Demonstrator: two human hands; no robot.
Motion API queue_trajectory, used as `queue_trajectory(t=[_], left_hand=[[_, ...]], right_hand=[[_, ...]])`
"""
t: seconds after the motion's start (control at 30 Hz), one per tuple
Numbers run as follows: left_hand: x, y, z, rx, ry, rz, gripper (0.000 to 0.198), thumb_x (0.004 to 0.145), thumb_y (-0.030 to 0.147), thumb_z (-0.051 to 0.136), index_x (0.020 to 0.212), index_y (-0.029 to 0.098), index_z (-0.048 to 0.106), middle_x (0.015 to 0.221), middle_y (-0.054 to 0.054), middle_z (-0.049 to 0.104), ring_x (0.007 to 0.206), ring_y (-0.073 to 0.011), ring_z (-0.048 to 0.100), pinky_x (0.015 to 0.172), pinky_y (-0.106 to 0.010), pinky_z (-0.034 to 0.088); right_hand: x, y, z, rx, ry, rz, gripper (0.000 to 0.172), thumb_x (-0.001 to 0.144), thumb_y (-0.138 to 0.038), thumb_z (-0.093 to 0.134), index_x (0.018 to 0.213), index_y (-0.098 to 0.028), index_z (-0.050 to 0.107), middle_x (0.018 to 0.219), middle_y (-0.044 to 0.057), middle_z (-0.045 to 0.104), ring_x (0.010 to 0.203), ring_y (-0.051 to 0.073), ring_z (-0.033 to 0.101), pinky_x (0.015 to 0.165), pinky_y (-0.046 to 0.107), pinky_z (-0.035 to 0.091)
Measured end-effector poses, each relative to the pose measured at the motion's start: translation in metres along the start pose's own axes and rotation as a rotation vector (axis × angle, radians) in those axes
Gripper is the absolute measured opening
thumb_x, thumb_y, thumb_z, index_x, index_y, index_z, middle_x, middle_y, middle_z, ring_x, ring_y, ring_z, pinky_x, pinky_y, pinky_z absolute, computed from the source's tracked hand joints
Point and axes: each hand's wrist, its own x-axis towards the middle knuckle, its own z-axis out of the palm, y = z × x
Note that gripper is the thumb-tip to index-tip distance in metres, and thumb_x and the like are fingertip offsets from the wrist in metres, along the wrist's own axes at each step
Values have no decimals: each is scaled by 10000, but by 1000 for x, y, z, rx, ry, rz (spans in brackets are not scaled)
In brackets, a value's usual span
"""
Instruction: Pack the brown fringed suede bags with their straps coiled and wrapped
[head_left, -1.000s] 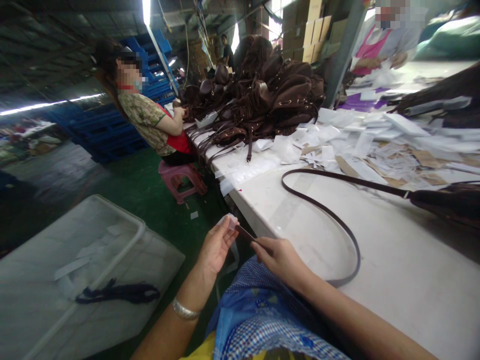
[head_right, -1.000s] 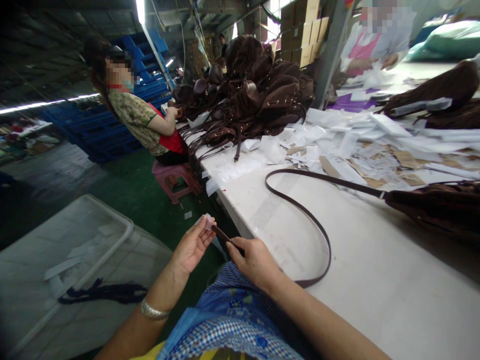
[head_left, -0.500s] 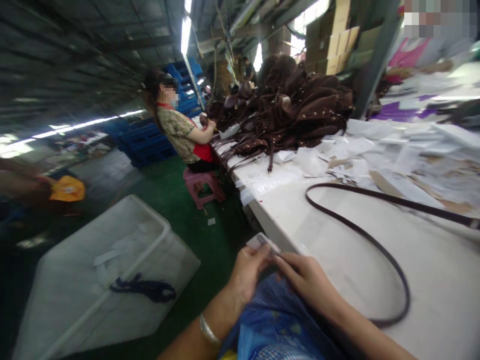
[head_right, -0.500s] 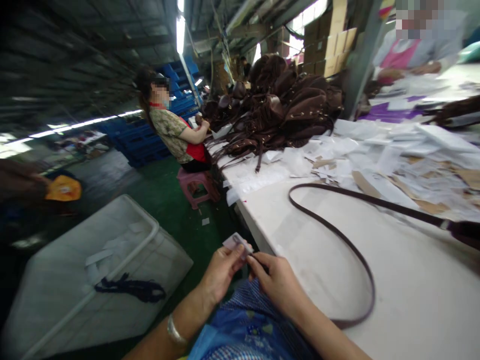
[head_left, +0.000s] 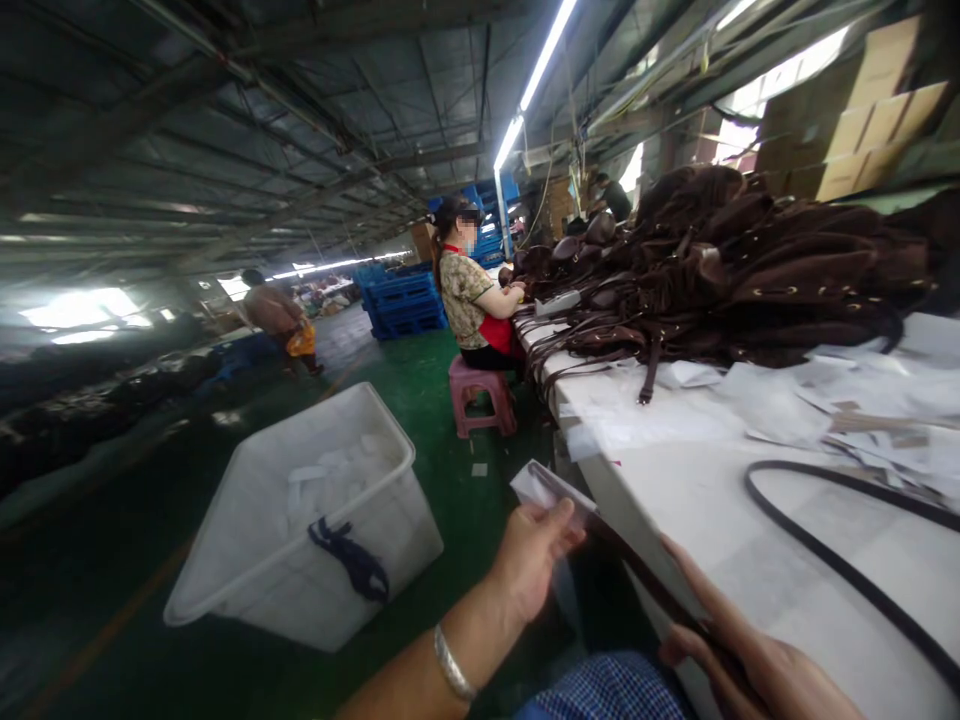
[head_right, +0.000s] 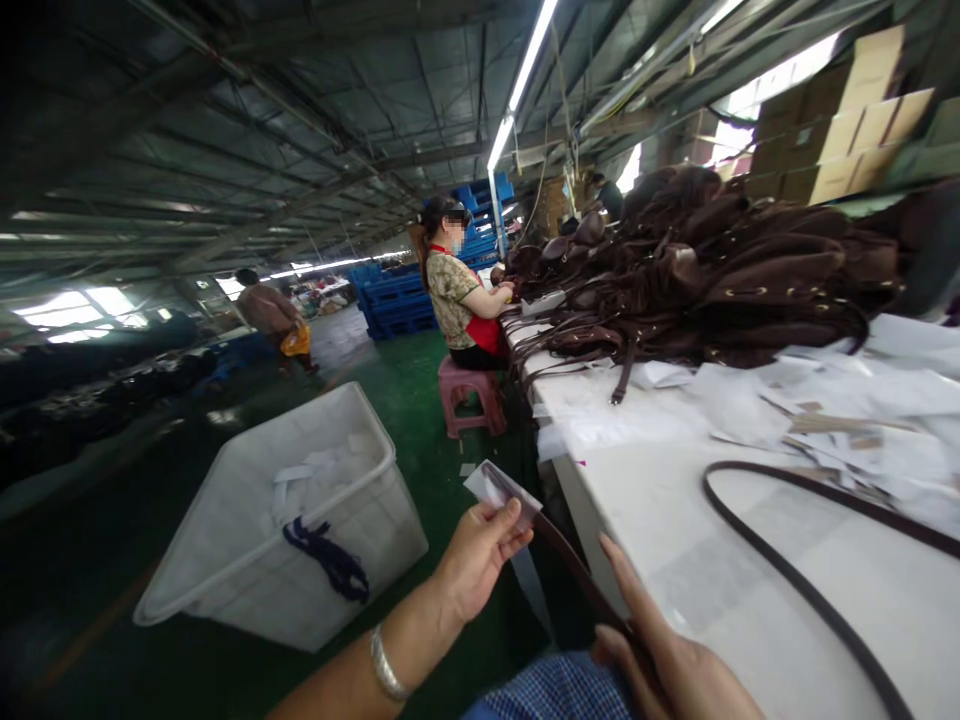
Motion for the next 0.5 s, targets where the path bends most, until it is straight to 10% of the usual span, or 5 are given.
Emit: queue_trajectory(t=[0.37, 0.5], left_hand=[[-41, -33, 34, 74, -404, -133, 489, 673, 496, 818, 901, 68, 758, 766, -109, 698, 563, -133, 582, 620, -286, 470], [-44, -30, 30, 315, -423, -61, 484, 750, 563, 729, 910, 107, 763, 748, -76, 694, 642, -149, 615, 631, -252, 454]], right_hand=[[11, -21, -6, 100, -53, 32, 876, 856, -581, 488, 1566, -177, 171, 735, 34, 721, 365, 147, 547, 361, 230, 426], [11, -20, -10, 28, -70, 47, 641, 885, -565, 444, 1424, -220, 480, 724, 28, 720, 370, 143, 556, 386, 228, 439]])
